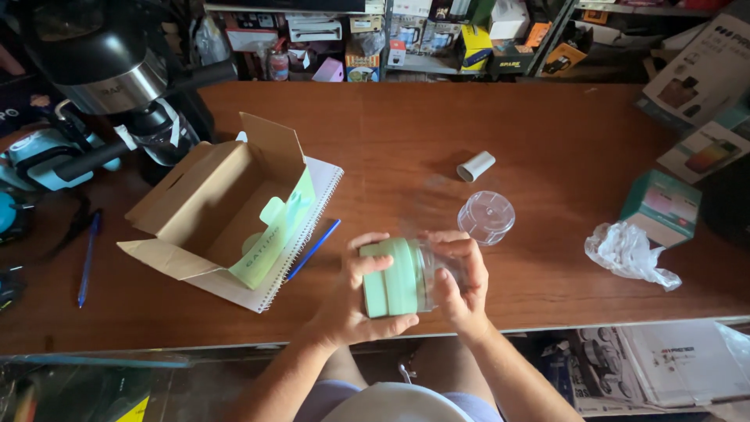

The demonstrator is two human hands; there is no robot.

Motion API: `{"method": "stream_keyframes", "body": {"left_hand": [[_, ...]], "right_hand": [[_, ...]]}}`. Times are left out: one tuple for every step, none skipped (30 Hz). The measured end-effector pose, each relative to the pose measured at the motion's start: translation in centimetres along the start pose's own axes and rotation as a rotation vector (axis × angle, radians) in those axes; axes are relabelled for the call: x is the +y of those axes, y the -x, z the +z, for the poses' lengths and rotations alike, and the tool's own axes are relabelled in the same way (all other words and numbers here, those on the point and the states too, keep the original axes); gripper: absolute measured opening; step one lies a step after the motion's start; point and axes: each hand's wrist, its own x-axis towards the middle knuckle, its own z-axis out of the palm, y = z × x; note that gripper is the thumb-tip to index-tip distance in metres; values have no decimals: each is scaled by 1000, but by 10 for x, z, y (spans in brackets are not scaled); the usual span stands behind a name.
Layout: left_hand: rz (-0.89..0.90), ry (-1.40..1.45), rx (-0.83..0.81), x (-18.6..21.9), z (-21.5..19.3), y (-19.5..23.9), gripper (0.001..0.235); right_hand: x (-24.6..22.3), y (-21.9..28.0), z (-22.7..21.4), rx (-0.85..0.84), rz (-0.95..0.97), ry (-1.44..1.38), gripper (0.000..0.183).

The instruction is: The person assembles a light green manual food chopper by inserting a white plastic shaft into the handle, placing a metal blade disc into the head, and screwing on a clear plastic container. The person repeats the assembly and disassembly steps while briefly consulting the instruction manual.

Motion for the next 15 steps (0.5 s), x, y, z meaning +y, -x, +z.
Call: {"method": "stream_keyframes", "body": {"left_hand": [[0, -1, 1, 2, -1, 1, 77], [31, -10, -50, 3, -1, 3, 76], [62, -19, -100, 5, -2, 4, 76], [61, -17, -100, 3, -3, 6, 76], [55, -75, -110, 2, -3, 7, 77], [50, -134, -120, 0, -4, 8, 78], [50, -133, -120, -2, -5, 7, 78], [109, -183, -125, -4, -6, 7, 78], [167, -234, -130, -6, -6, 7, 79], [163, -233, -131, -6, -6, 8, 79], [186, -241, -136, -6, -5, 8, 78], [212, -250, -141, -7, -6, 7, 77], [211, -250, -142, -5, -7, 7, 77], [208, -235, -165, -3, -8, 8, 75], [206, -219, -189, -1, -9, 9, 73]], "right_hand": [[-9, -3, 4, -1, 0, -1, 38], [-18, -6, 7, 7, 49, -38, 38], [-27, -9, 10, 14, 98, -75, 39], [-22, -5, 9, 14, 99, -74, 39], [-18, -1, 7, 36, 229, -5, 45], [-13, 2, 5, 58, 358, 63, 52], [-8, 5, 3, 59, 358, 64, 52], [-4, 9, 2, 41, 408, 15, 52], [1, 12, 0, 24, 458, -34, 51], [4, 15, -2, 25, 462, -34, 51], [7, 18, -4, 15, 418, -12, 51], [11, 20, -6, 6, 373, 11, 50], [10, 20, -7, 7, 374, 10, 50], [10, 21, -8, -15, 333, 12, 53], [9, 22, -9, -37, 293, 14, 56]]}}
